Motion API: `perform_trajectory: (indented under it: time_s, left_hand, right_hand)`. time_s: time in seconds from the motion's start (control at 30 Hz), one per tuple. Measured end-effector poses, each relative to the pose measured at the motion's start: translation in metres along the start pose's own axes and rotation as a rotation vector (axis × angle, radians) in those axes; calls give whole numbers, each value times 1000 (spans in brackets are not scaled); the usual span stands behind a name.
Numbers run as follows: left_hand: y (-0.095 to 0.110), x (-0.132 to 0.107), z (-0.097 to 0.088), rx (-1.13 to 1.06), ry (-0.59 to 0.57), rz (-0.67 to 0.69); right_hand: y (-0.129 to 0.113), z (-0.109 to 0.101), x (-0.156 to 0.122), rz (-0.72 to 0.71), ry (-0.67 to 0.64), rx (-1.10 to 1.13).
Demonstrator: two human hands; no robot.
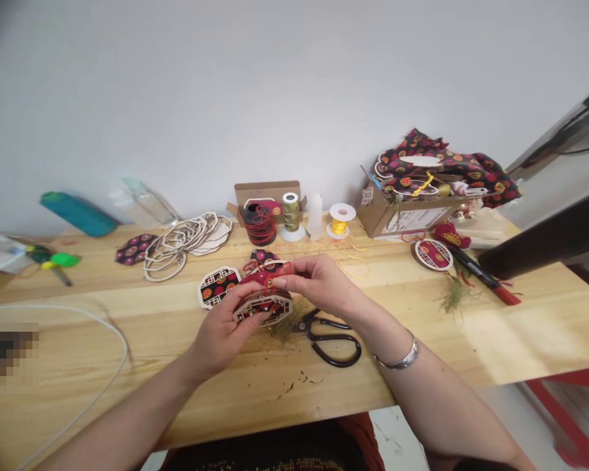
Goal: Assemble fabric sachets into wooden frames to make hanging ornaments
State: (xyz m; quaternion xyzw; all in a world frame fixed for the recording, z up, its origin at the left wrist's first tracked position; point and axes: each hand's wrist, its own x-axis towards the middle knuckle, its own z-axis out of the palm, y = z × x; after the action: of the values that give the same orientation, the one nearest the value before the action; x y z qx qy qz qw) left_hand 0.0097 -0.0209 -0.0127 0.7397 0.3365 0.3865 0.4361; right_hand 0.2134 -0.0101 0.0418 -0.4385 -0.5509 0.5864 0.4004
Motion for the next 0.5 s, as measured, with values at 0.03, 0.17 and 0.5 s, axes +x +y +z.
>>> perform_trajectory:
  time_s: [0.03,0.17,0.5]
  left_hand:
    - [0,0,0,8,-3,7]
    - [1,0,0,35,-13,45]
    - [0,2,-1,85,-40,57]
  right_hand:
    - [0,0,0,18,-16,17]
    - [-1,-1,-2,32,-27,93]
    - [0,2,-2,-4,-5,115]
